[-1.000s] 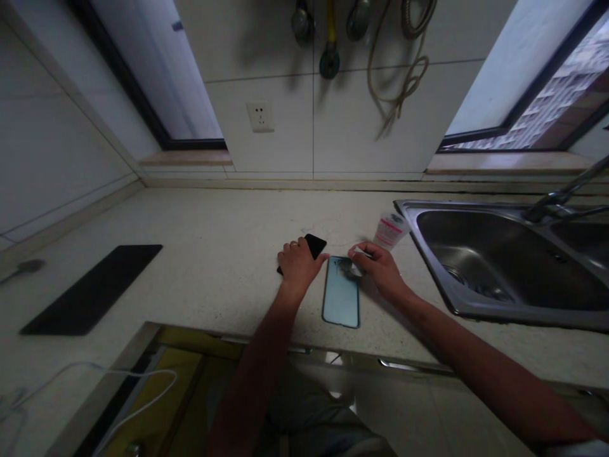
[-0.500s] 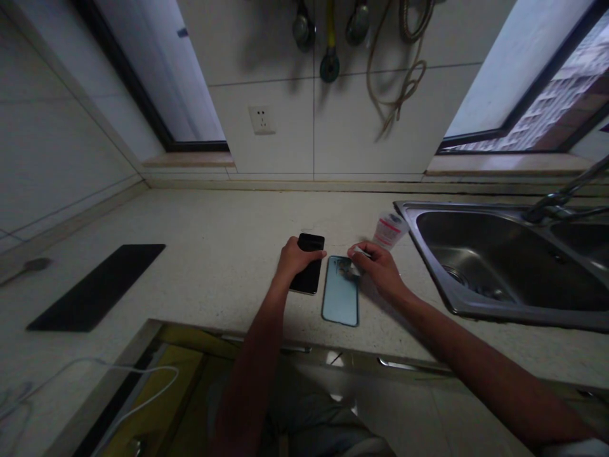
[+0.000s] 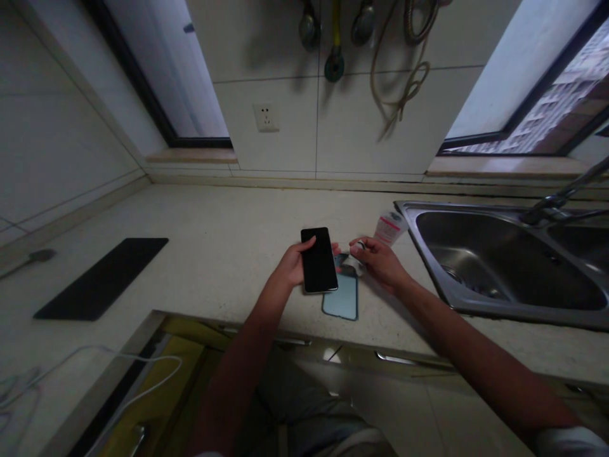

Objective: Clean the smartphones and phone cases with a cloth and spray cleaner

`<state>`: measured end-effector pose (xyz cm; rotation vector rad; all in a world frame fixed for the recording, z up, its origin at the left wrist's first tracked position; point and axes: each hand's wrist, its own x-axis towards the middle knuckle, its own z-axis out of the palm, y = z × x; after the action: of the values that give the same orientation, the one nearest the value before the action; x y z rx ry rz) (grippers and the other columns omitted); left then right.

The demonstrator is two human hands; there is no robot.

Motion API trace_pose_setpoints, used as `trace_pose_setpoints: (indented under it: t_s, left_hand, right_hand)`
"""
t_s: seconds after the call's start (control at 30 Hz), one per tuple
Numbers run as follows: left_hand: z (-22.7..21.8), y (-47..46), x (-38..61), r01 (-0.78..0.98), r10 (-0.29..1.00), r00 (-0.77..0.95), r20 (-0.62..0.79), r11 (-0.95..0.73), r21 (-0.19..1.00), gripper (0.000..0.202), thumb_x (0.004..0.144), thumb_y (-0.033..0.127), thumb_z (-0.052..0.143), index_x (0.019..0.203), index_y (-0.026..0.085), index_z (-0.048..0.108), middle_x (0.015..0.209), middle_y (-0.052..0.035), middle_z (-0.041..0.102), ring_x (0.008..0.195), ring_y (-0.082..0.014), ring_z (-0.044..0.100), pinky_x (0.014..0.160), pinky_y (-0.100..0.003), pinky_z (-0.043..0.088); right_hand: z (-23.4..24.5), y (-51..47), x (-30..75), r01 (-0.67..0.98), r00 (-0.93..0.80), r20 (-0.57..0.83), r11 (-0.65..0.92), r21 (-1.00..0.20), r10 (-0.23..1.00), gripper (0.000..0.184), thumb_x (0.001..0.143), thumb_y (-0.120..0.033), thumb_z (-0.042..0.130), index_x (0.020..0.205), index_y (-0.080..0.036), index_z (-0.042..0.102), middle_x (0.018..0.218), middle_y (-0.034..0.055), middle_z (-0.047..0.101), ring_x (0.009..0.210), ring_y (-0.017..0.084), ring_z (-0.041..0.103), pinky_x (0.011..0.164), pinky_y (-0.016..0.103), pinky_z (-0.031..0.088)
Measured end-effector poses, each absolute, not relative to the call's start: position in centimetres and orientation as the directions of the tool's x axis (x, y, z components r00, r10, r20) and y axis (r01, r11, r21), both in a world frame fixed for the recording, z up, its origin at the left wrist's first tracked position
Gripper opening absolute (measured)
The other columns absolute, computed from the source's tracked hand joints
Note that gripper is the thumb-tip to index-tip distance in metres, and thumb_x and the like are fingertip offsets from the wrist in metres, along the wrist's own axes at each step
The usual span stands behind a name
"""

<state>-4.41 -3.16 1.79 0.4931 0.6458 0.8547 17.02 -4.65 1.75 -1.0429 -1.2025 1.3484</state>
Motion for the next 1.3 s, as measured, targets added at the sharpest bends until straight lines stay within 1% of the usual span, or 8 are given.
trace_pose_setpoints:
  t_s: [0.17,0.33,0.47,0.6,0.73,0.93,1.1,1.3]
  left_hand:
    - [1.4,-3.3,-4.0,-0.537,0.708,0.608,-0.359,0.7,0.471,0.067,0.098,0.062,0.031,0.128,0.009,0.059,0.108,-0.0222,0.073,0.104,-0.0357,0.071,0.094,-0.061,0.049]
    - [0.2,-3.1,-3.4,-0.542,0.667,0.654,-0.358,0.743,0.393,0.084,0.093,0.074,0.023,0.129,0.006,0.059,0.11,-0.0249,0.072,0.105,-0.0376,0.07,0.095,-0.062,0.047]
    - [-0.2,-3.1,-3.4,-0.569,0.691,0.641,-0.335,0.72,0.397,0.086,0.092,0.076,0.024,0.129,0.007,0.06,0.11,-0.0234,0.072,0.103,-0.0374,0.07,0.094,-0.06,0.048]
    - [0.1,-3.1,-3.0,-0.602,0.738,0.532,-0.415,0.675,0.428,0.084,0.093,0.075,0.021,0.125,0.01,0.063,0.104,-0.019,0.074,0.098,-0.0344,0.072,0.092,-0.053,0.051]
    - [0.4,-3.1,-2.7,-0.645,0.796,0.441,-0.415,0.602,0.47,0.081,0.095,0.073,0.021,0.126,0.012,0.063,0.102,-0.0166,0.075,0.096,-0.0311,0.073,0.09,-0.046,0.053]
    - [0.4,-3.1,-2.8,-0.595,0.735,0.553,-0.392,0.678,0.433,0.097,0.09,0.079,0.012,0.132,0.004,0.059,0.109,-0.0237,0.073,0.098,-0.0337,0.072,0.088,-0.047,0.054]
    - [0.2,-3.1,-2.9,-0.563,0.711,0.602,-0.363,0.701,0.439,0.101,0.089,0.08,0.009,0.132,0.004,0.06,0.11,-0.025,0.072,0.099,-0.0346,0.072,0.086,-0.047,0.055]
    - [0.0,-3.1,-3.0,-0.597,0.735,0.562,-0.378,0.678,0.429,0.086,0.094,0.074,0.019,0.13,0.01,0.062,0.106,-0.0185,0.074,0.096,-0.0315,0.072,0.091,-0.047,0.053]
  right_hand:
    - [2.6,-4.3,17.2,-0.155,-0.24,-0.037,-0.076,-0.985,0.97,0.045,0.063,-0.05,0.088,0.091,-0.02,0.071,0.079,0.0023,0.072,0.066,0.017,0.066,0.062,0.031,0.052]
    - [3.0,-2.6,17.1,0.193,-0.089,0.29,0.302,-0.933,0.953,0.033,0.083,-0.045,0.071,0.105,-0.021,0.076,0.092,0.0056,0.077,0.074,0.02,0.069,0.072,0.037,0.055]
    - [1.8,-1.0,15.0,0.398,-0.216,0.552,0.589,-0.703,0.805,0.032,0.094,-0.035,0.057,0.118,-0.023,0.074,0.129,0.0087,0.07,0.119,0.027,0.065,0.105,0.047,0.05]
    - [-0.3,-0.2,12.0,0.525,-0.564,0.438,0.714,-0.463,0.7,0.037,0.097,-0.022,0.049,0.13,-0.021,0.068,0.141,0.0122,0.062,0.135,0.028,0.055,0.115,0.051,0.042]
    - [-1.3,-1.5,11.1,0.555,-0.69,0.38,0.787,-0.268,0.616,0.045,0.1,-0.022,0.046,0.145,-0.02,0.054,0.151,0.0137,0.052,0.144,0.029,0.043,0.12,0.058,0.033]
    - [-1.5,-6.9,13.1,0.379,-0.858,0.3,0.909,-0.174,0.416,0.068,0.102,-0.046,0.049,0.157,-0.01,0.031,0.16,0.0211,0.033,0.153,0.03,0.023,0.124,0.054,0.025]
    - [-1.4,-8.0,14.5,0.23,-0.921,0.291,0.965,-0.128,0.259,0.071,0.103,-0.045,0.047,0.16,-0.01,0.022,0.16,0.0213,0.033,0.154,0.026,0.019,0.126,0.053,0.02]
    - [-0.7,-2.4,15.1,0.42,-0.836,0.325,0.896,-0.142,0.443,0.07,0.103,-0.05,0.045,0.159,-0.012,0.027,0.163,0.0202,0.027,0.155,0.031,0.017,0.124,0.059,0.022]
